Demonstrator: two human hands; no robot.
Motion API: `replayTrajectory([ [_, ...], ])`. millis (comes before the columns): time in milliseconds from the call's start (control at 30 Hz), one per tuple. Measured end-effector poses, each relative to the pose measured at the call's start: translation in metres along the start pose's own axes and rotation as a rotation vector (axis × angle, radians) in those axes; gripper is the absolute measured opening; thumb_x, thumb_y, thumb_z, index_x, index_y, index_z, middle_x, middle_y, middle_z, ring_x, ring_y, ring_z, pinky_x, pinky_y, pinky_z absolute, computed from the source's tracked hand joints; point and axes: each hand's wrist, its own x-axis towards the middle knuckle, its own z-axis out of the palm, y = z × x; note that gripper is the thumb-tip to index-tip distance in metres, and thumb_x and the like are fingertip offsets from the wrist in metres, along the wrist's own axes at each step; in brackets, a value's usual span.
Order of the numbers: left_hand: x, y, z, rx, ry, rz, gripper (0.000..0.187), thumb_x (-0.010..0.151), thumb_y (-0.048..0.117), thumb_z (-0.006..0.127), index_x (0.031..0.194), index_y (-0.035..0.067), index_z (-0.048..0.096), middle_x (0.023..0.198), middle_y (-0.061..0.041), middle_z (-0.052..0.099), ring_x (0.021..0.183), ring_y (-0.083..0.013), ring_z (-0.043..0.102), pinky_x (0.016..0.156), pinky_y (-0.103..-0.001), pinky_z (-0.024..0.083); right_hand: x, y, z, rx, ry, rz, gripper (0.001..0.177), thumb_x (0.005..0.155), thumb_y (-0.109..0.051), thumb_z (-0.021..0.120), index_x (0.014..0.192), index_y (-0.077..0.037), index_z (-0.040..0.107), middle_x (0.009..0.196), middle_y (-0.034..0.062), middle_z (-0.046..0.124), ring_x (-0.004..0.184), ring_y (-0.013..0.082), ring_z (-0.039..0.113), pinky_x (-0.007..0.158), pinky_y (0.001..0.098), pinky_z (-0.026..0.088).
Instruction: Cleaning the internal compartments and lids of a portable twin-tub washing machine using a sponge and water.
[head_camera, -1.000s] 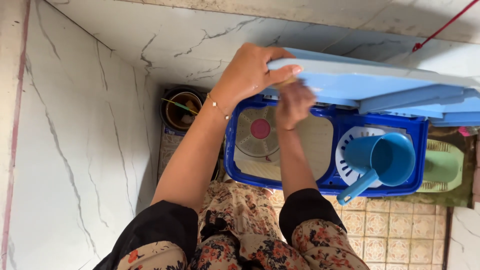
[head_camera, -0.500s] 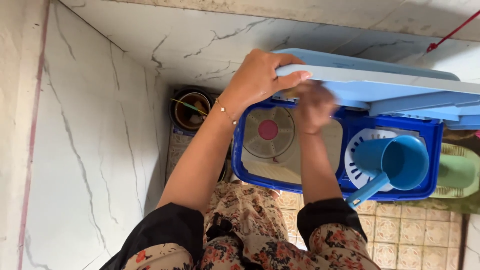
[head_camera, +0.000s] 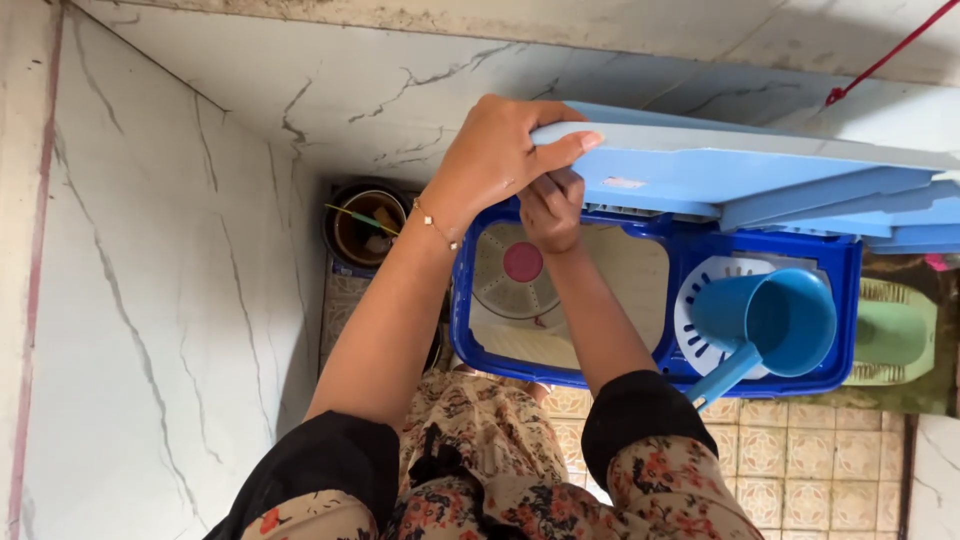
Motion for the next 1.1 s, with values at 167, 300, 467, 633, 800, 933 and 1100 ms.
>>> replayTrajectory([
  [167,-0.006,0.002,-0.001,0.016,-0.006,0.011,0.050,0.092,0.054,0.074,0.104,0.006,0.081,0.085,-0.014,0.078,0.069,-0.0235,0.076,0.067,-0.032,0.060,-0.025,-0.002,-0.001,-0.016,-0.219,0.021,0.029,0.081,0.000,0.075,0.109,-0.007,0.079,0.117,0.0045,0.068,0.110,0.0277,0.060,0.090,0.0431,0.050],
  [300,-0.009,0.008,-0.005,-0.022,-0.036,-0.048,0.048,0.091,0.052,0.073,0.105,0.007,0.081,0.084,-0.013,0.079,0.071,-0.0223,0.077,0.068,-0.032,0.061,-0.042,0.007,-0.003,-0.081,-0.389,-0.014,0.032,0.082,-0.010,0.071,0.113,-0.011,0.079,0.122,0.0046,0.067,0.115,0.0309,0.061,0.090,0.0444,0.050],
  [467,-0.013,0.002,-0.002,-0.004,-0.034,0.022,0.047,0.094,0.050,0.074,0.107,0.006,0.080,0.086,-0.013,0.078,0.068,-0.0214,0.074,0.067,-0.032,0.058,-0.025,0.026,-0.054,-0.115,-0.416,-0.096,0.029,0.083,-0.012,0.072,0.111,-0.012,0.077,0.130,0.0051,0.066,0.114,0.0286,0.061,0.094,0.0444,0.052],
  [633,-0.010,0.013,-0.007,0.005,-0.040,-0.030,0.047,0.092,0.050,0.075,0.106,0.006,0.081,0.077,-0.012,0.076,0.055,-0.0191,0.064,0.057,-0.031,0.052,-0.092,0.065,-0.078,-0.358,-0.282,0.124,0.022,0.080,-0.007,0.076,0.101,-0.012,0.075,0.123,0.0085,0.066,0.114,0.0320,0.060,0.091,0.0466,0.049],
  [800,-0.011,0.018,-0.005,-0.018,-0.026,-0.059,0.046,0.091,0.049,0.074,0.105,0.006,0.081,0.072,-0.010,0.075,0.052,-0.0169,0.062,0.053,-0.030,0.049,-0.087,0.034,-0.044,-0.367,0.060,0.451,0.020,0.080,0.001,0.072,0.096,-0.011,0.072,0.118,0.0069,0.066,0.116,0.0317,0.057,0.097,0.0482,0.048],
  [933,-0.010,0.013,-0.005,-0.019,-0.024,-0.045,0.044,0.091,0.047,0.074,0.103,0.005,0.081,0.077,-0.012,0.076,0.056,-0.0188,0.063,0.056,-0.031,0.050,-0.065,-0.005,0.004,0.001,-0.110,0.441,0.017,0.090,-0.004,0.069,0.103,-0.012,0.076,0.116,0.0023,0.070,0.115,0.0245,0.064,0.095,0.0424,0.050],
  [1100,-0.013,0.002,-0.004,-0.018,0.003,0.037,0.043,0.097,0.044,0.074,0.106,0.003,0.079,0.086,-0.014,0.077,0.072,-0.0174,0.073,0.067,-0.030,0.057,-0.040,-0.035,0.009,-0.364,-0.433,0.145,0.044,0.089,-0.015,0.064,0.133,-0.016,0.068,0.133,0.0029,0.057,0.121,0.0253,0.054,0.099,0.0431,0.046],
])
